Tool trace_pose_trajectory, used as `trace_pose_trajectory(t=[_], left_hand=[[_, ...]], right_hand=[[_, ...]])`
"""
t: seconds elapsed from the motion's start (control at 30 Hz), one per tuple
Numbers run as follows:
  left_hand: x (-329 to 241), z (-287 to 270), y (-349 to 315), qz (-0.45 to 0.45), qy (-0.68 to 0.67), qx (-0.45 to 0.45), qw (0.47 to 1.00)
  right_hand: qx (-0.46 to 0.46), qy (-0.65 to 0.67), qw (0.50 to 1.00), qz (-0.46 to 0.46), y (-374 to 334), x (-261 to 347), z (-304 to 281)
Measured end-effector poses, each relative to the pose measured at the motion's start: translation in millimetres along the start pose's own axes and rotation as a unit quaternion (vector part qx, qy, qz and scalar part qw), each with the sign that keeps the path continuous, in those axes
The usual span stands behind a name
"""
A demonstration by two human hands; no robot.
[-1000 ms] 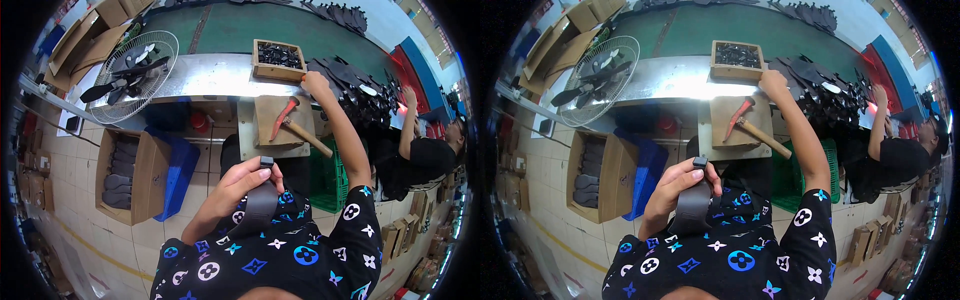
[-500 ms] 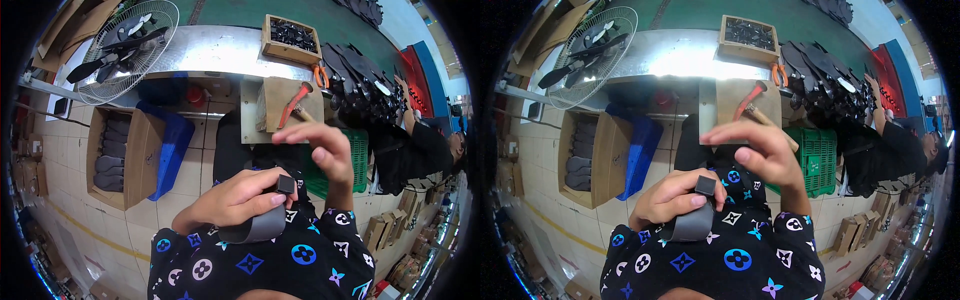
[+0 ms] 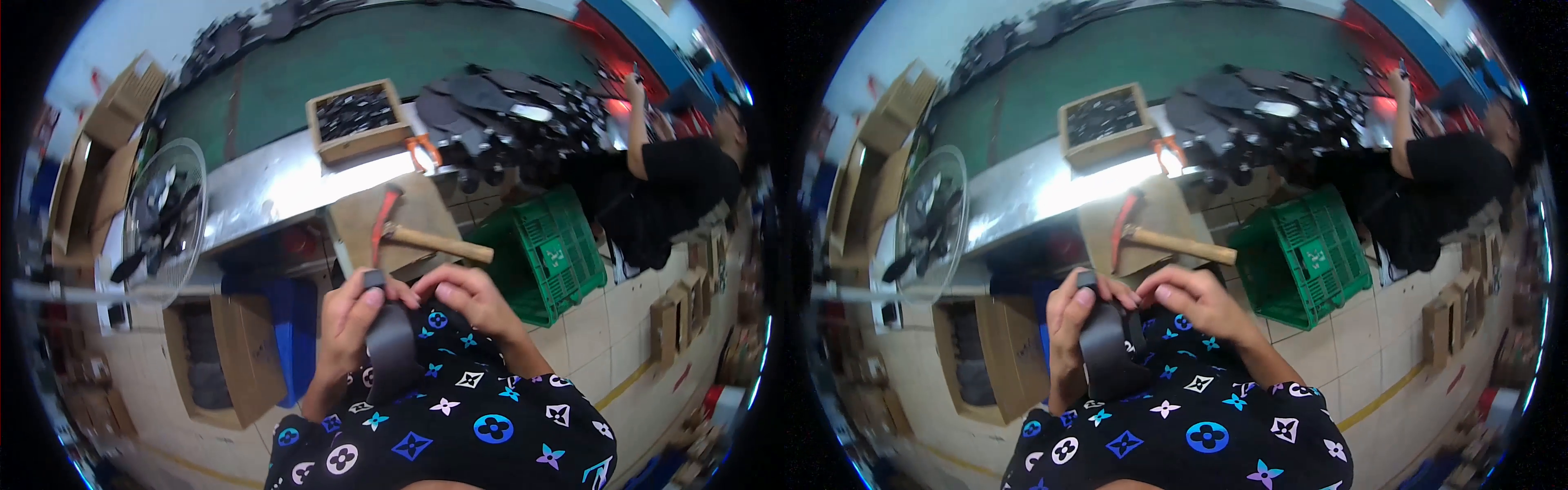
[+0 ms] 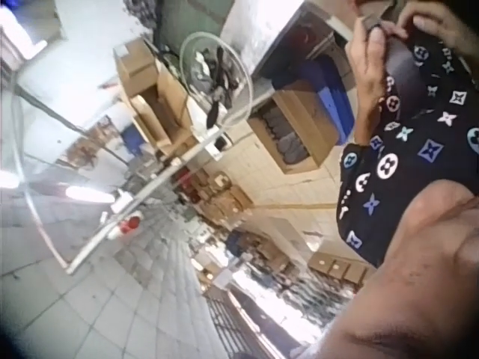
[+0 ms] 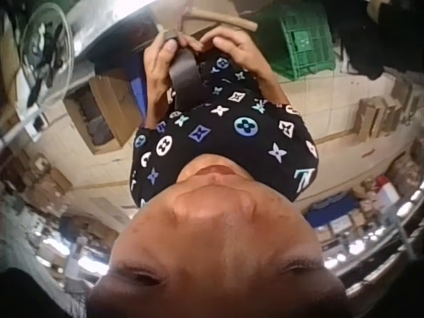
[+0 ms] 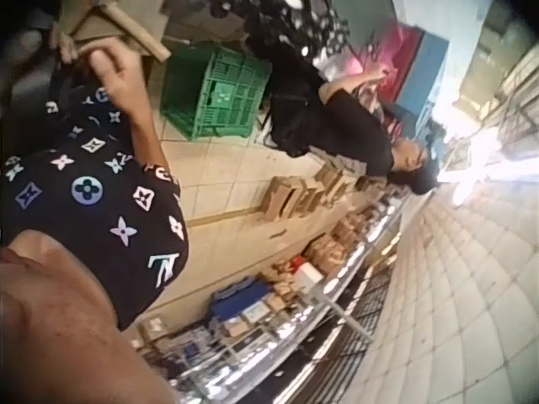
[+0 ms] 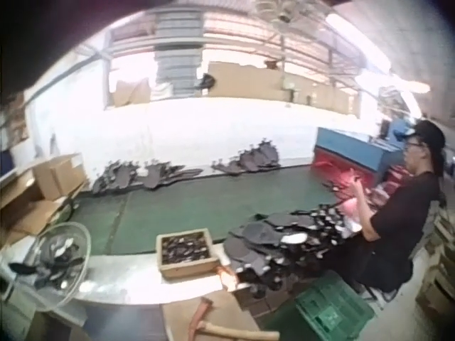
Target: The person is assembling and hammering shoe components at a workshop workstation.
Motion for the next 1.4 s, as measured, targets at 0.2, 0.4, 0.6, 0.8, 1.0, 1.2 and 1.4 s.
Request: trace_pose_trajectory(t=[0.2,0.4,0.6,0.8,1.0,1.2,1.4], left_hand=[[26.5,19.5,52.1,0.08,0.064,-0.053,0.993],[40.5,40.6,84.1,0.062,0.235,0.01,0.97],[104.8,-7.1,92.1,0.046,0.651,-0.135,0.746],[104.3,-4.0,83.7,0.115,0.611,-0.214,0.753],[153.3,2.3,116.0,0.06,0.611,-0.17,0.771],[150.1,-8.3,119.2,0.066,0.576,-0.189,0.793],[138.9,6.1,114.9,0.132,0.541,-0.192,0.808]], right_hand=[[0.064,0.016,0.998,0.013,-24.2,4.3,-4.1],[-0.135,0.098,0.985,-0.034,-56.5,-0.7,-43.1],[-0.557,0.003,0.828,-0.065,-118.1,-43.8,-128.7],[-0.653,-0.086,0.752,0.035,-153.3,-161.7,-282.4],[-0.365,-0.113,0.922,-0.059,46.6,-206.2,-141.9],[-0.278,-0.23,0.926,-0.113,25.4,-153.1,13.5],[-0.422,-0.431,0.778,-0.178,39.4,-130.4,-125.3]])
Point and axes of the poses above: each hand's wrist, its own y-axis towards the middle knuckle, its own z-axis out of the palm, x = y × z, the point moved 1 cm from there along y, towards the middle knuckle, and after that the axes turned 1 degree about -y, right-handed, at the moved point
